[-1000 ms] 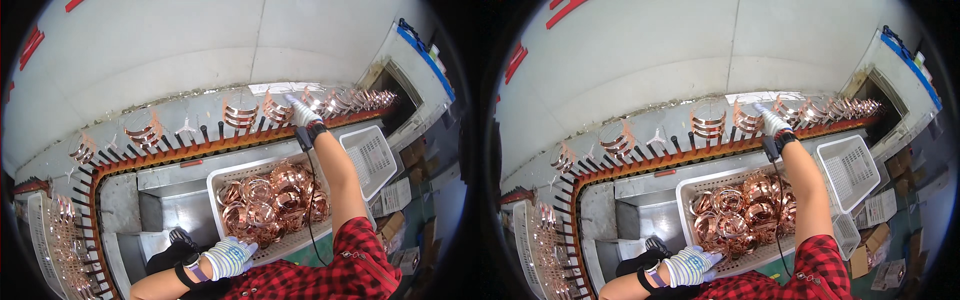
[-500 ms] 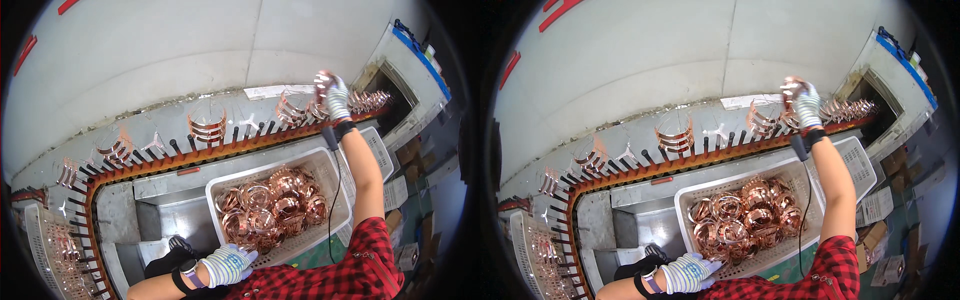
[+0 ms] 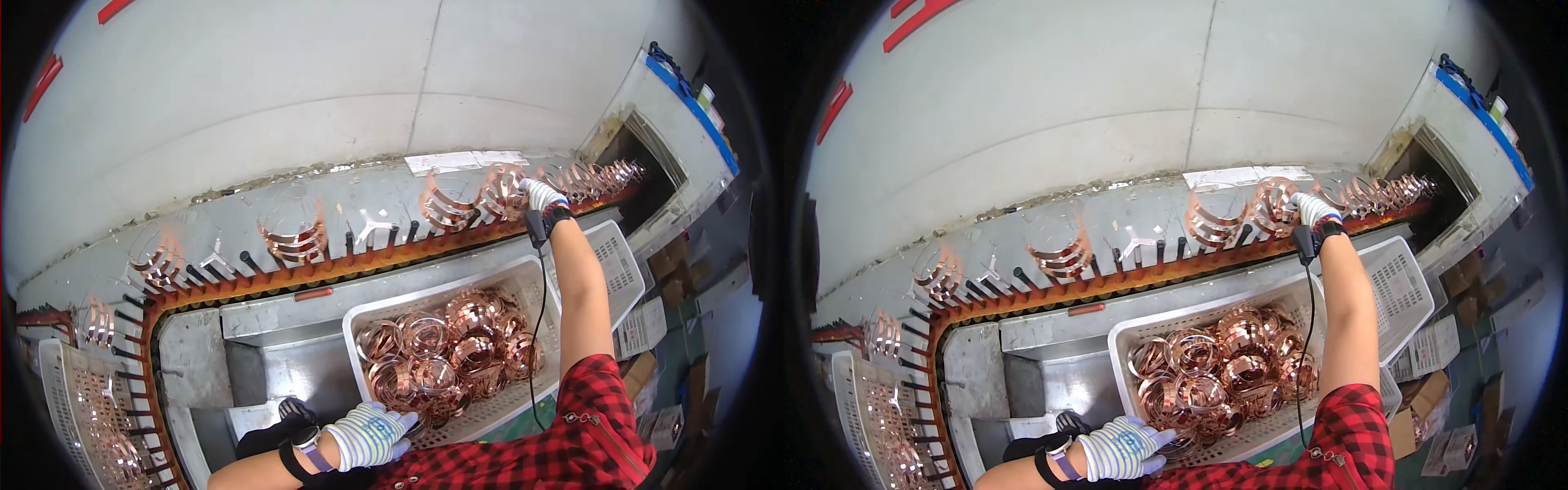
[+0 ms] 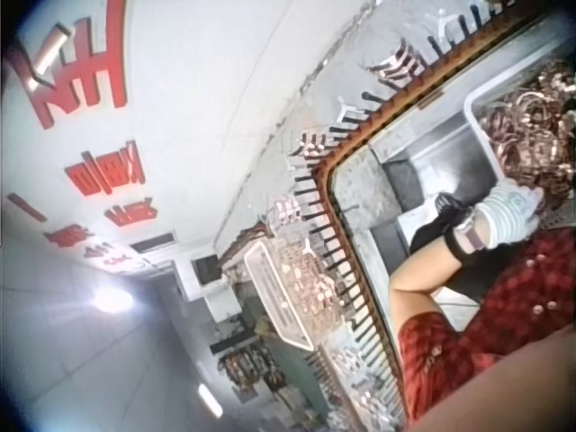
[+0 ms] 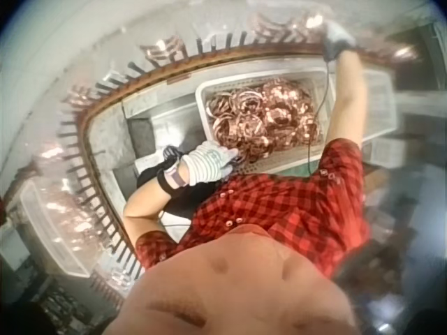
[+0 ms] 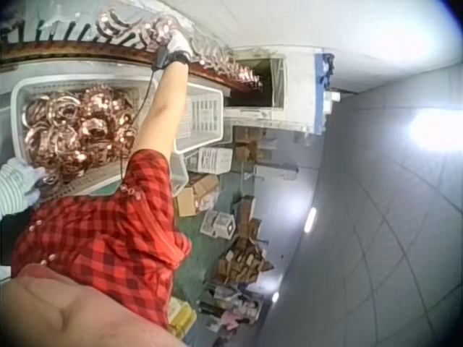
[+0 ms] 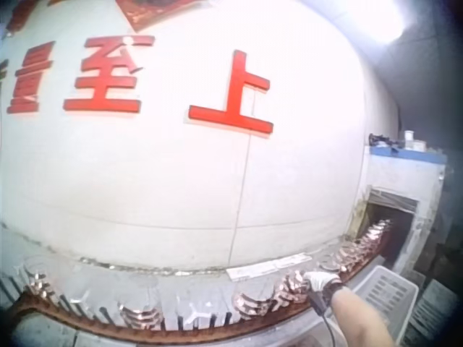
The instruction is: The recorder is picking up copper-colored metallic parts from a basket, inspecting them, and placing them onto an industrial conveyor or rack.
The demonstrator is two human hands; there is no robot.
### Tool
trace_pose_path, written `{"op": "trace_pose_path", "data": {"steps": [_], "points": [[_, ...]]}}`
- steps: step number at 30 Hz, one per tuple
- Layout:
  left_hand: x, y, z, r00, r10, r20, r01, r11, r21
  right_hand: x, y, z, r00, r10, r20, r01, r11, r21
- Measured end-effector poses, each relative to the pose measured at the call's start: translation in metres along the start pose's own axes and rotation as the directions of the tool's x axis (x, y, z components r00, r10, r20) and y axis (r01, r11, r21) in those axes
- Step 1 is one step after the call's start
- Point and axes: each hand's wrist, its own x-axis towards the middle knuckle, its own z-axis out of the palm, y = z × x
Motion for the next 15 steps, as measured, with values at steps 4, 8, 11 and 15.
{"op": "trace_pose_path", "data": {"steps": [4,8,11,15], "points": [[0.005,-0.005,0.002,1.000,0.012,0.017,-0.012,1.000,-0.024,-0.031,-0.044,0.025,0.995,-0.013,-0.096,0.029,0.986,0.165],[0.011,-0.008,0.001,1.000,0.024,0.005,-0.024,0.999,-0.042,-0.061,-0.067,0.022,0.790,-0.405,-0.460,0.581,0.734,0.351],[0.013,-0.011,0.000,0.999,-0.005,0.032,0.007,0.999,-0.039,-0.052,-0.052,-0.017,0.694,-0.308,-0.651,0.671,0.606,0.428],[0.011,-0.013,0.002,1.000,-0.008,-0.014,0.007,0.998,-0.063,-0.008,0.044,-0.081,0.649,0.104,-0.753,0.532,0.646,0.548]]}}
